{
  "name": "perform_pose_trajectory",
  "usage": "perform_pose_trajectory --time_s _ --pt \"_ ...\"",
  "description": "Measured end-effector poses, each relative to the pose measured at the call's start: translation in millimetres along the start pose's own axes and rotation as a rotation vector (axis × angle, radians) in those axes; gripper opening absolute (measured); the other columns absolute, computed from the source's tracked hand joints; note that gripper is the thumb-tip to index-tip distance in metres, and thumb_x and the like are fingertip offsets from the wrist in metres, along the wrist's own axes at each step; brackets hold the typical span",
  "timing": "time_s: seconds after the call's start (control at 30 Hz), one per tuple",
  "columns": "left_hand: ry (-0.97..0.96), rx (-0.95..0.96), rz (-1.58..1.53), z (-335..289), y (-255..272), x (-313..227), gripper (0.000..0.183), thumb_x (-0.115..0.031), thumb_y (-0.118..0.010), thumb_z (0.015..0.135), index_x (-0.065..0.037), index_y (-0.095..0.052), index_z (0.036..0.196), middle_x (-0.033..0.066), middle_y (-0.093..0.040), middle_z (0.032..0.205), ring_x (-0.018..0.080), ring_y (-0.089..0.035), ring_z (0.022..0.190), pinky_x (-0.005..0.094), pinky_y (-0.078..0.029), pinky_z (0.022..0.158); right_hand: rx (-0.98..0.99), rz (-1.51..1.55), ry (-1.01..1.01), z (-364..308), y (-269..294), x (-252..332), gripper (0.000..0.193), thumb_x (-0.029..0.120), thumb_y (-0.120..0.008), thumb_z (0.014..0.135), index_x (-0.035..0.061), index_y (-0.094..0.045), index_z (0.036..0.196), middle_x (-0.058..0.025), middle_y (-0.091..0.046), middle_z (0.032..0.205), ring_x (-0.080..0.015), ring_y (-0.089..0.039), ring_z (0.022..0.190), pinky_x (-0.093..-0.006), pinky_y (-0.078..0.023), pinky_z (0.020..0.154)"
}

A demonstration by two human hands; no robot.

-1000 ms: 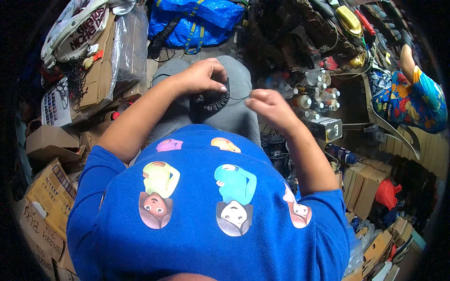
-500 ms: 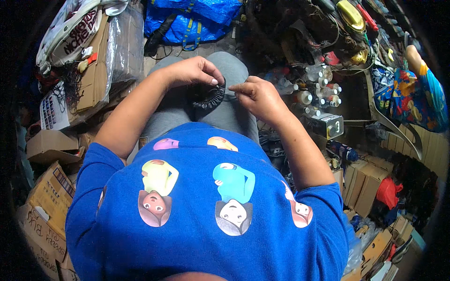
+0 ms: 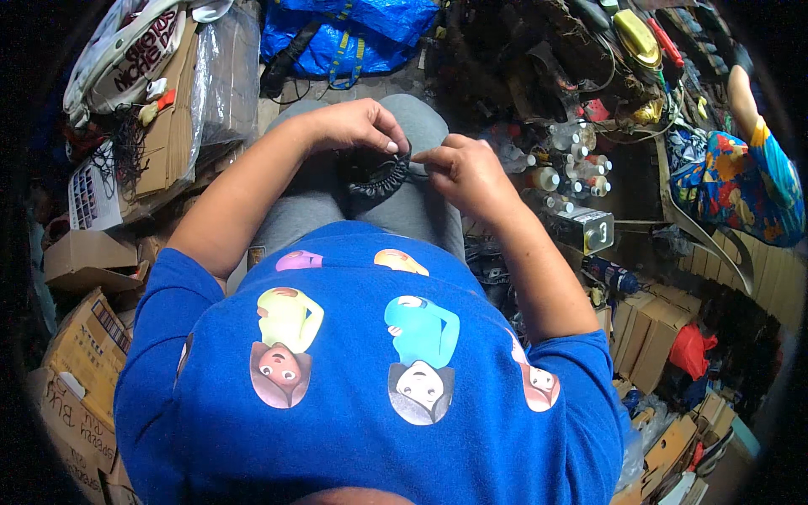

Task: The recorder is assembling or sewing small black fabric components, likely part of shoe manufacturing.

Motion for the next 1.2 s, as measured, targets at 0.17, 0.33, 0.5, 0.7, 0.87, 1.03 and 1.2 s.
perform_pose_trajectory --time_s 0.17,0.33,0.5,0.7,0.87,1.03,1.2 --pt "-0.027 0.016 0.057 2.2 2.7 1.1 0.024 -0.012 -0.066 0.078 0.000 -0.067 0.099 0.0055 -0.067 0.092 0.0119 -0.059 0.087 0.0259 -0.045 0.083 0.036 -0.171 0.161 9.3 5.0 3.2 0.027 0.006 -0.061 0.067 0.0125 -0.070 0.092 -0.0110 -0.060 0.077 -0.0273 -0.060 0.073 -0.0369 -0.049 0.065" --pt "-0.024 -0.047 0.095 2.5 -1.0 1.8 0.023 -0.011 -0.065 0.079 -0.001 -0.067 0.099 0.0056 -0.067 0.092 0.0123 -0.060 0.088 0.0269 -0.046 0.082 0.085 -0.075 0.134 13.6 -2.5 -1.1 0.026 0.006 -0.063 0.070 0.0123 -0.071 0.093 -0.0107 -0.059 0.077 -0.0256 -0.060 0.073 -0.0328 -0.048 0.068" --pt "-0.101 -0.072 0.253 -3.6 -1.7 -6.8 0.023 -0.009 -0.066 0.077 -0.002 -0.067 0.099 0.0071 -0.066 0.091 0.0146 -0.060 0.088 0.0280 -0.046 0.081 0.175 0.289 -0.021 19.4 -12.5 -39.8 0.023 0.006 -0.064 0.076 0.0138 -0.071 0.097 -0.0045 -0.059 0.078 -0.0167 -0.057 0.077 -0.0268 -0.046 0.072" --pt "-0.120 -0.048 0.265 -2.0 -0.3 -6.4 0.026 -0.007 -0.069 0.074 -0.004 -0.068 0.099 0.0074 -0.065 0.090 0.0163 -0.060 0.087 0.0290 -0.047 0.080 0.231 0.438 0.027 28.3 -20.6 -57.5 0.019 0.008 -0.066 0.078 0.0121 -0.071 0.096 -0.0008 -0.058 0.080 -0.0118 -0.054 0.082 -0.0246 -0.045 0.075" --pt "-0.007 -0.109 0.290 -5.7 -3.0 -10.8 0.026 -0.003 -0.065 0.073 -0.004 -0.067 0.098 0.0089 -0.062 0.096 0.0171 -0.060 0.084 0.0307 -0.047 0.078 0.162 0.689 -0.127 21.6 -29.2 -32.2 0.016 0.006 -0.069 0.076 0.0080 -0.070 0.092 -0.0021 -0.058 0.082 -0.0104 -0.058 0.078 -0.0240 -0.047 0.072" --pt "-0.319 -0.571 0.734 -40.2 2.2 0.6 0.038 0.007 -0.053 0.070 -0.007 -0.064 0.104 0.0122 -0.053 0.103 0.0222 -0.059 0.075 0.0322 -0.048 0.073 0.043 0.298 -0.040 12.7 -19.0 -20.3 0.015 0.006 -0.069 0.075 0.0075 -0.069 0.091 -0.0045 -0.055 0.079 -0.0142 -0.058 0.076 -0.0280 -0.046 0.069" --pt "-0.190 -0.620 0.369 -79.9 -36.1 -5.6 0.033 0.006 -0.054 0.071 -0.009 -0.065 0.099 0.0130 -0.054 0.096 0.0256 -0.058 0.075 0.0332 -0.048 0.069 -0.071 -0.030 0.026 -12.4 -28.3 -11.8 0.025 0.007 -0.066 0.073 0.0122 -0.068 0.097 -0.0070 -0.050 0.076 -0.0245 -0.052 0.077 -0.0352 -0.041 0.071"
Point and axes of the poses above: each hand's wrist, its own z-axis towards the middle knuckle, its own y-axis out of the back of the hand, x = y × z, the point moved 3 cm from there along z, towards the middle knuckle
